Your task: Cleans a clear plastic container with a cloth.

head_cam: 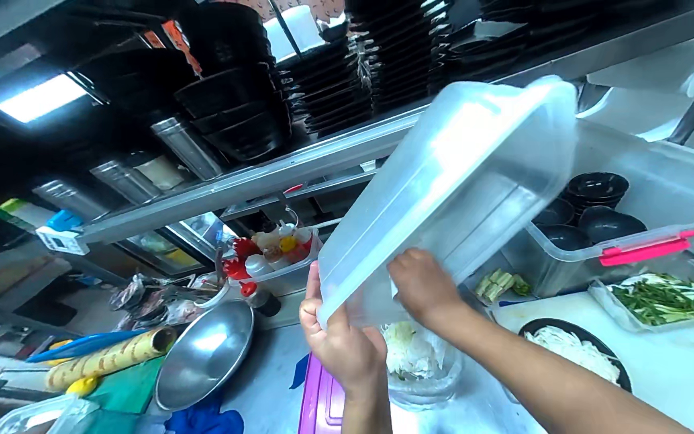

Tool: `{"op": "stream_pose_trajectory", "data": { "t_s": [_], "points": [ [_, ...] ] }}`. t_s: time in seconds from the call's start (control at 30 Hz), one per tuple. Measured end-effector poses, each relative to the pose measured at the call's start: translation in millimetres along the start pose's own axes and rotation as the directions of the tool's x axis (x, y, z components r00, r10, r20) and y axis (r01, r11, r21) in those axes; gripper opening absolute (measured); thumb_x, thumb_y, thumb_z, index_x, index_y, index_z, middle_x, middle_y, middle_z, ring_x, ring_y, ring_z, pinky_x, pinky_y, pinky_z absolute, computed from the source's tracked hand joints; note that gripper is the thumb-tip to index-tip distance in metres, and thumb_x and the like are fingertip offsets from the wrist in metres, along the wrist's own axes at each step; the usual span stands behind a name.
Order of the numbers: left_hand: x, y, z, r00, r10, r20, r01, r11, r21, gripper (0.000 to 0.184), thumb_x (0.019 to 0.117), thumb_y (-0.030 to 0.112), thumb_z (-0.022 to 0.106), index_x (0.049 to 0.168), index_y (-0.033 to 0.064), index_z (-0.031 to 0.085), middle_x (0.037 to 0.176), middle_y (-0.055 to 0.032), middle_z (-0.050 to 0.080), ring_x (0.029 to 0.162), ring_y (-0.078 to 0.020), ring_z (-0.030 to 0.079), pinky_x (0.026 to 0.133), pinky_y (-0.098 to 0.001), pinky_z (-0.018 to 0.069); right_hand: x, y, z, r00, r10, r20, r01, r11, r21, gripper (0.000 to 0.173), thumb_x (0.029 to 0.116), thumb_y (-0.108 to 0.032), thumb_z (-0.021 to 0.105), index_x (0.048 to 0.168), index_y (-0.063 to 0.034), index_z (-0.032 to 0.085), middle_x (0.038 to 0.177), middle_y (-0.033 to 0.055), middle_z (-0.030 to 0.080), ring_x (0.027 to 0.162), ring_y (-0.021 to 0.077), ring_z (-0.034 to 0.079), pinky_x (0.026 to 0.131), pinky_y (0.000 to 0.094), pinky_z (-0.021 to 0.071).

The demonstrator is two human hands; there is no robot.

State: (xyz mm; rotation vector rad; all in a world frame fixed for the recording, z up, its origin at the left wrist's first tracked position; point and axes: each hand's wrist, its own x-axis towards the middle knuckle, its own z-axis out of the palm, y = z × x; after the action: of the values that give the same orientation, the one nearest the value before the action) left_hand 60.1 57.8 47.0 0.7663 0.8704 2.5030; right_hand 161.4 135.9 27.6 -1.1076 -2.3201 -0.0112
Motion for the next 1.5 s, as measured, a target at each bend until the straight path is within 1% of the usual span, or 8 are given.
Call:
{"op": "stream_pose_trajectory", "data": {
  "t_s": [0.3, 0.57, 0.83, 0.93, 1.07, 1.2, 1.37, 1.5],
  "points": [
    [15.9, -15.6, -23.7, 0.981, 0.193, -0.031, -0.188, 0.976, 0.112, 0.014, 0.0961, -0.005, 0.040, 0.092, 0.0081, 0.045, 0.142, -0.0117, 0.056, 0.123, -0.0281, 0.063, 0.090, -0.0480, 0.0603, -20.7, 11.5, -4.4, 0.804, -0.381, 0.455, 0.266, 0.917, 0.298, 0.027, 0.0875, 0.002, 0.066, 0.113, -0.0065, 0.074, 0.108, 0.0115, 0.072, 0.112, 0.0308, 0.065, 0.102, 0.0498, 0.0506],
    [20.8, -11.2, -17.7, 0.972, 0.235, -0.026, -0.231, 0.967, 0.107, 0.017, 0.0952, -0.006, 0.042, 0.090, 0.0091, 0.046, 0.141, -0.0126, 0.055, 0.125, -0.0307, 0.061, 0.091, -0.0513, 0.0598, 10.9, 15.2, -20.0, 0.989, -0.138, -0.050, 0.147, 0.946, 0.290, 0.037, 0.0751, 0.006, 0.078, 0.110, -0.0055, 0.075, 0.111, 0.0116, 0.073, 0.111, 0.0312, 0.067, 0.100, 0.0497, 0.0545],
    [34.7, -10.9, -25.9, 0.949, 0.313, -0.024, -0.308, 0.943, 0.127, 0.018, 0.0920, -0.008, 0.044, 0.085, 0.0088, 0.046, 0.137, -0.0117, 0.058, 0.123, -0.0241, 0.061, 0.091, -0.0391, 0.0580, -42.9, -4.3, 9.6, 0.886, -0.312, 0.343, 0.067, 0.818, 0.572, 0.034, 0.0888, 0.003, 0.062, 0.121, -0.0045, 0.070, 0.121, 0.0158, 0.067, 0.120, 0.0305, 0.062, 0.107, 0.0467, 0.0490],
    [38.7, -7.5, -27.0, 0.955, 0.294, -0.049, -0.291, 0.955, 0.063, 0.016, 0.0947, -0.006, 0.042, 0.090, 0.0092, 0.047, 0.139, -0.0128, 0.056, 0.125, -0.0307, 0.060, 0.094, -0.0527, 0.0579, -33.2, 6.5, -21.2, 0.988, -0.144, 0.051, 0.106, 0.888, 0.448, 0.032, 0.0867, 0.003, 0.068, 0.117, -0.0060, 0.073, 0.118, 0.0120, 0.070, 0.116, 0.0270, 0.065, 0.103, 0.0453, 0.0537],
    [32.9, -3.2, -19.1, 0.956, 0.292, -0.035, -0.289, 0.956, 0.058, 0.017, 0.0946, -0.006, 0.041, 0.092, 0.0099, 0.046, 0.139, -0.0132, 0.055, 0.126, -0.0314, 0.059, 0.093, -0.0516, 0.0583, 5.3, 34.3, -48.9, 0.969, -0.006, -0.245, 0.035, 0.993, 0.115, 0.039, 0.0763, 0.009, 0.076, 0.114, -0.0016, 0.071, 0.117, 0.0181, 0.069, 0.117, 0.0398, 0.061, 0.100, 0.0556, 0.0516],
    [26.4, -1.8, -1.8, 0.983, 0.177, -0.052, -0.178, 0.984, -0.005, 0.014, 0.0983, -0.003, 0.043, 0.102, 0.0088, 0.049, 0.143, -0.0120, 0.053, 0.126, -0.0324, 0.059, 0.094, -0.0570, 0.0567, -5.1, 9.6, -10.0, 0.989, -0.025, -0.148, 0.042, 0.993, 0.114, 0.034, 0.0752, 0.008, 0.077, 0.108, 0.0004, 0.071, 0.112, 0.0218, 0.067, 0.110, 0.0423, 0.062, 0.093, 0.0586, 0.0540],
    [37.2, -2.7, -6.3, 0.982, 0.105, -0.156, -0.108, 0.994, -0.010, 0.014, 0.1024, -0.001, 0.043, 0.113, 0.0045, 0.050, 0.142, -0.0181, 0.054, 0.120, -0.0392, 0.064, 0.091, -0.0604, 0.0580, -25.6, 2.8, 3.2, 0.970, -0.197, 0.140, 0.079, 0.807, 0.586, 0.033, 0.0859, 0.005, 0.064, 0.116, -0.0062, 0.072, 0.123, 0.0092, 0.068, 0.120, 0.0216, 0.063, 0.106, 0.0403, 0.0515],
    [40.5, 0.7, -9.6, 0.978, 0.093, -0.185, -0.097, 0.995, -0.010, 0.022, 0.1038, 0.001, 0.042, 0.122, 0.0056, 0.053, 0.142, -0.0151, 0.056, 0.124, -0.0354, 0.062, 0.095, -0.0593, 0.0561, -29.1, 14.6, -21.8, 0.972, -0.235, 0.025, 0.162, 0.740, 0.653, 0.027, 0.0877, 0.004, 0.064, 0.109, -0.0093, 0.074, 0.116, 0.0017, 0.071, 0.111, 0.0100, 0.066, 0.098, 0.0307, 0.0564]
  ]
}}
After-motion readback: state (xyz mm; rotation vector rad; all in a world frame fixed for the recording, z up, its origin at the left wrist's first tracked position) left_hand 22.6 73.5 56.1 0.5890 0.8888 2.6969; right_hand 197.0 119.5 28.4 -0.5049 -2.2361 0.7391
